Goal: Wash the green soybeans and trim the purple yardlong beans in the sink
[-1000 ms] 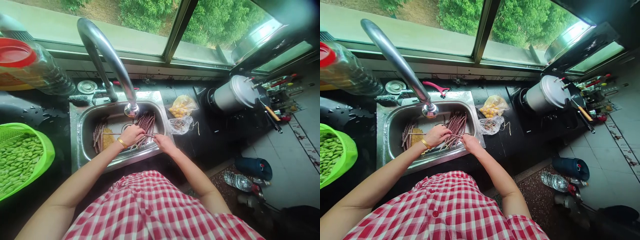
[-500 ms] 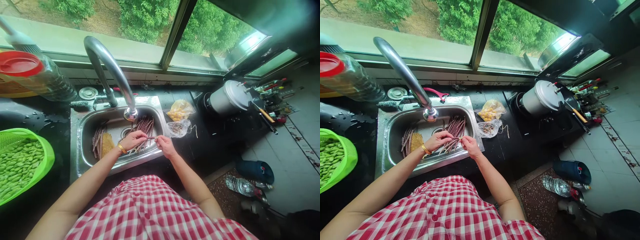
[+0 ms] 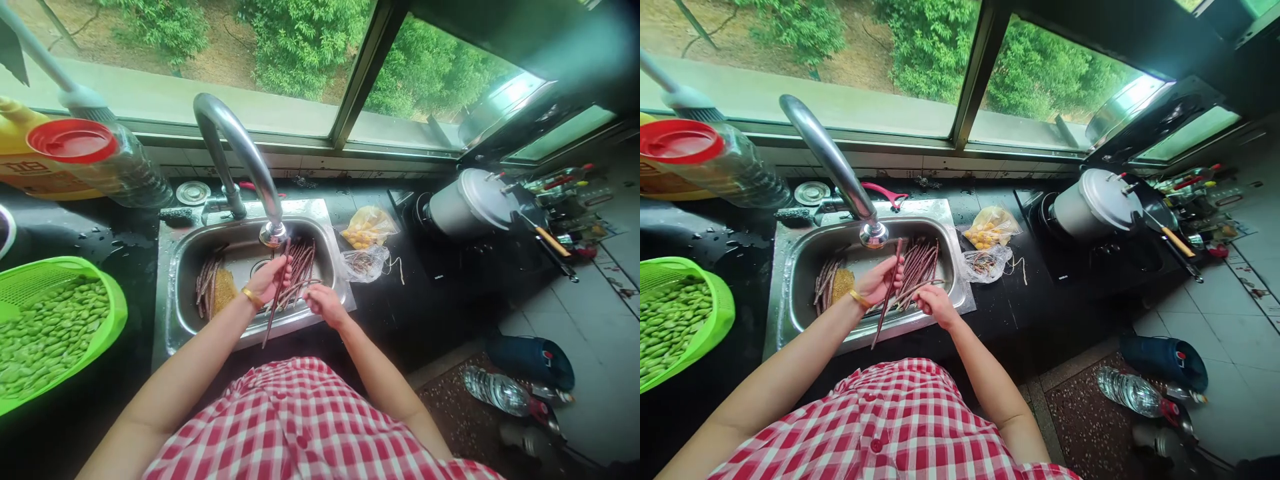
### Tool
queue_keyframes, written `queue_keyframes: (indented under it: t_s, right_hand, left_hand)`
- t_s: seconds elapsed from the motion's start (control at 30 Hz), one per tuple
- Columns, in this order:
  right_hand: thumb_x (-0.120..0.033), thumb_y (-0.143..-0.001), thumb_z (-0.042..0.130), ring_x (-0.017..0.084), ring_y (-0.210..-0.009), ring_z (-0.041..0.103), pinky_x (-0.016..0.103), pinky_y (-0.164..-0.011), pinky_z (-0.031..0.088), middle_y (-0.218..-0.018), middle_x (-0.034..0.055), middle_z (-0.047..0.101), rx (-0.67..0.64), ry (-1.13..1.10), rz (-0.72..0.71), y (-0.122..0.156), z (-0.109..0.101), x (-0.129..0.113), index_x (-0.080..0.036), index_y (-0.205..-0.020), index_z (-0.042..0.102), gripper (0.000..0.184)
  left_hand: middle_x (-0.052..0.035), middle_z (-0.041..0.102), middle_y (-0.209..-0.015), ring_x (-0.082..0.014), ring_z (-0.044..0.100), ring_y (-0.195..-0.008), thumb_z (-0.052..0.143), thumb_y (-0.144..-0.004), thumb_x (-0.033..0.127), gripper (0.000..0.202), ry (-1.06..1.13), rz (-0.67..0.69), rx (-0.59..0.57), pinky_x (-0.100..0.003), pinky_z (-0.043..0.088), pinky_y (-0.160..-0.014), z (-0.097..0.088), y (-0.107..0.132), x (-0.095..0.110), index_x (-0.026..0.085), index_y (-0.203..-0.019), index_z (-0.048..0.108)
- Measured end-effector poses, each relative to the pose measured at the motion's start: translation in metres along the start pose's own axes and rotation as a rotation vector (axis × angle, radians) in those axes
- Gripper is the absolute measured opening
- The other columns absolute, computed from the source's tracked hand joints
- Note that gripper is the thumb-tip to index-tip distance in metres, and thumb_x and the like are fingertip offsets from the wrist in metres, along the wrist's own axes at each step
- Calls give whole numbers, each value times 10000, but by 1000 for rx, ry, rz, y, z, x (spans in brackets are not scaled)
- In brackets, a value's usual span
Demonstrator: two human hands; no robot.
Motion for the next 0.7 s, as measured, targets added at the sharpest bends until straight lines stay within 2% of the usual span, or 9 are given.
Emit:
queue_keyframes:
  t_s: [0.1,0.2,0.27,0.37,0.5,0.57,0.63,0.7]
  right_hand:
    - [-391,-700,544,62,-422,380,197,-384,220,-585,5,545,-10,-142,42,4,1,8,-136,-738,614,268]
    - [-389,-703,564,59,-406,375,184,-364,220,-532,-6,520,42,-128,117,3,8,20,-140,-628,572,260]
    - [-346,-665,607,49,-394,355,171,-347,197,-537,-20,522,50,-125,206,3,16,30,-145,-630,564,208]
    - [-312,-633,635,41,-411,353,158,-345,185,-609,-17,553,-60,-166,327,7,31,41,-145,-734,597,199]
    - [-440,-730,581,30,-414,317,156,-359,172,-586,-10,518,-244,-191,425,17,46,47,-120,-741,604,321]
    - [-448,-721,609,21,-409,290,156,-368,158,-570,-22,493,-276,-221,432,20,49,47,-120,-719,591,329]
    - [-421,-687,655,15,-408,262,157,-375,145,-549,-37,464,-209,-267,392,20,48,46,-127,-683,564,308]
    - [-419,-668,666,15,-406,233,161,-376,136,-525,-50,428,-61,-308,302,16,43,41,-137,-647,534,312]
  left_hand:
    - [9,521,-622,-60,484,-473,537,-831,249,96,163,4,120,-151,374,-426,-9,-8,14,156,-808,538]
    - [4,536,-634,-58,485,-465,484,-865,245,132,250,31,193,-155,377,-432,-15,-13,25,154,-770,495]
    - [16,511,-598,-45,448,-427,475,-872,254,168,291,63,202,-151,356,-418,-17,-16,31,146,-743,474]
    - [42,456,-544,-30,383,-379,509,-858,277,197,329,97,203,-145,312,-392,-19,-18,36,143,-723,457]
    - [51,435,-527,-27,347,-362,490,-869,269,193,336,133,215,-141,273,-375,-24,-23,38,148,-723,453]
    - [52,433,-524,-27,340,-358,481,-871,249,171,341,161,223,-141,268,-374,-28,-24,38,151,-732,460]
    - [54,432,-518,-29,334,-353,469,-875,237,166,362,189,242,-141,269,-371,-34,-26,38,157,-730,459]
    - [57,430,-505,-33,333,-345,437,-890,234,180,397,220,284,-142,276,-368,-41,-26,36,165,-724,450]
Point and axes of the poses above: each hand's wrist, its own y-axis away from the middle knuckle, its own z-axis out of the palm, x = y × z, the point moved 3 cm from there along -y, towards the middle knuckle
